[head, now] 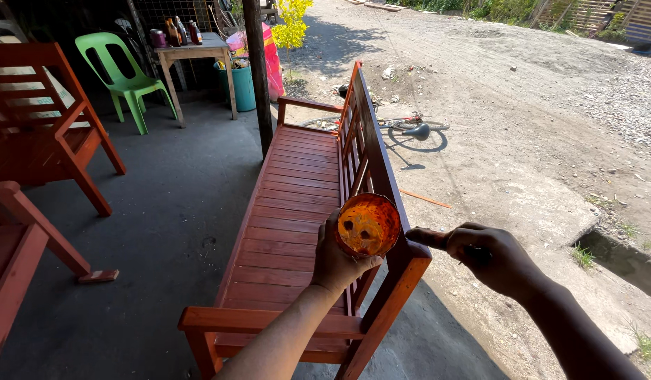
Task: The person paints wooden benches with red-orange stain, holding a small can in one hand and a brush in the other. They brush the seat rails, legs, armrests and backrest of several benches, moving around each bench to coat different surfaces.
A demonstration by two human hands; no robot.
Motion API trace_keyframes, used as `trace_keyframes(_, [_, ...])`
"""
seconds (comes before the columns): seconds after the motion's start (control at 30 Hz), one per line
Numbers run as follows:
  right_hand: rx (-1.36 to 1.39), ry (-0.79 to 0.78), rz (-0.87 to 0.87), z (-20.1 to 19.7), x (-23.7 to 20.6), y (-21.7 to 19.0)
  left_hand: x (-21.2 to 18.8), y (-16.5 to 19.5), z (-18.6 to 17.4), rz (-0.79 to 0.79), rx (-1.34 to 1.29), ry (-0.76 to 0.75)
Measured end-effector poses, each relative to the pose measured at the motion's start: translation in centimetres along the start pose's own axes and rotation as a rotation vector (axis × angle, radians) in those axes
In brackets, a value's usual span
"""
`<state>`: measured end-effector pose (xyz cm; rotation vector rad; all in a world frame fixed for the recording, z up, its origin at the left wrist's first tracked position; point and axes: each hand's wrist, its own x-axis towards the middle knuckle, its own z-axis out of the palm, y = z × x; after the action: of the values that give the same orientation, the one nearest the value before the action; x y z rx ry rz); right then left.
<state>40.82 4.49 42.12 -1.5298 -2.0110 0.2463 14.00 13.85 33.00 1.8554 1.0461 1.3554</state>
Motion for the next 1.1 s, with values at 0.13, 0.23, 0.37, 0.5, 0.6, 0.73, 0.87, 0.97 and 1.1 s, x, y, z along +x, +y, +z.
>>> trace_keyframes(0.13, [0.014, -0.186, 0.189, 0.1, -0.1, -0.6, 0.0, -0.4, -0.1, 0.024, -0.013, 0.008])
trace_keyframes(0.23, [0.045, -0.257, 0.302, -0.9, -0.2, -1.6, 0.0, -0.8, -0.6, 0.021, -0.011, 0.022])
trace_keyframes(0.37, [0.086, 0.089, 0.211, 1.4, 1.1, -3.4, 0.5, -1.1, -1.2, 0.001, -0.009, 0.069])
trace_keyframes(0.5, [0.031, 0.088, 0.394, 6.7, 4.0, -4.5, 0.4, -1.8, -2.3, 0.007, 0.023, 0.066])
trace_keyframes(0.6, [-0.066, 0.058, 0.431, 9.5, 5.1, -4.3, 0.0, -2.4, -2.9, 0.002, 0.019, 0.109])
trace_keyframes(0.73, [-0.1, 0.053, 0.431, 13.0, 5.1, -3.2, -0.9, -3.5, -4.4, -0.013, 0.022, 0.158])
trace_keyframes(0.87, [-0.132, 0.037, 0.413, 17.9, 3.8, -0.8, -2.2, -4.9, -6.3, -0.044, 0.136, 0.199])
trace_keyframes(0.97, [-0.11, 0.009, 0.427, 22.6, 2.3, 1.6, -3.2, -6.3, -7.9, -0.061, 0.159, 0.236])
trace_keyframes(1.1, [-0.087, -0.006, 0.485, 28.9, -0.3, 4.7, -3.9, -8.6, -9.9, -0.093, 0.178, 0.246])
